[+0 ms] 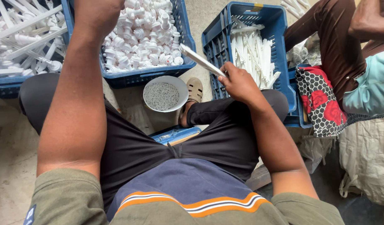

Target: The person sits on the floor and repeatedly picks a white plastic cap and a white plastic rod from blue crates, then inserts the rod into the cap to assemble them. The assembled units are placed into a separate blue crate.

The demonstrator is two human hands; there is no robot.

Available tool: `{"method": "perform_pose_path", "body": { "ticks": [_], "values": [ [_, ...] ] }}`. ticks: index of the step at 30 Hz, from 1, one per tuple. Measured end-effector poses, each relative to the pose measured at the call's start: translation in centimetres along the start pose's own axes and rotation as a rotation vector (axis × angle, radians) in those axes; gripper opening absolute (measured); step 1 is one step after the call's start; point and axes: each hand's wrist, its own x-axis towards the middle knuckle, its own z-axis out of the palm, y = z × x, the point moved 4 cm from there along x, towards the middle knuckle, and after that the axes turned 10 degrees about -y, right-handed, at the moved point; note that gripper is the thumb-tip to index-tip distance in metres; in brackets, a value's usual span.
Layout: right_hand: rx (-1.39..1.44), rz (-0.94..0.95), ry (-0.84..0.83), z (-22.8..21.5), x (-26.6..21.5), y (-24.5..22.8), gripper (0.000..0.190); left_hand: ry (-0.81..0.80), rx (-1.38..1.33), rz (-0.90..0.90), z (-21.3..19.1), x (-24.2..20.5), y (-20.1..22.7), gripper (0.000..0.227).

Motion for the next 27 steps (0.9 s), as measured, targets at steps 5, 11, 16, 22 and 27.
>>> {"method": "perform_pose_path", "body": {
  "ticks": [5,11,16,22,27],
  "values": [
    [0.110,-0.094,0.064,-0.9,-1.8,-0.6,0.021,-0.029,-0.067,-0.029,0.1,-0.9,1.0,0.016],
    [0.393,-0.057,0.058,-1.6,-2.1,-0.3,0.016,-0.037,-0.580,-0.268,0.8,-0.7,1.9,0.012],
    [0.488,-0.112,0.102,-1.9,-0.6,-0.6,0.017,-0.014,-0.954,-0.356,0.7,-0.4,3.5,0.013],
    [0.546,-0.214,0.112,-2.5,-0.8,-1.3,0.013,-0.016,-0.904,-0.342,0.0,-1.1,4.6,0.017],
    [0.594,-0.201,0.107,-2.5,-1.3,-0.7,0.013,-0.041,-0.851,-0.304,-0.8,-1.4,4.8,0.008]
  ]
}}
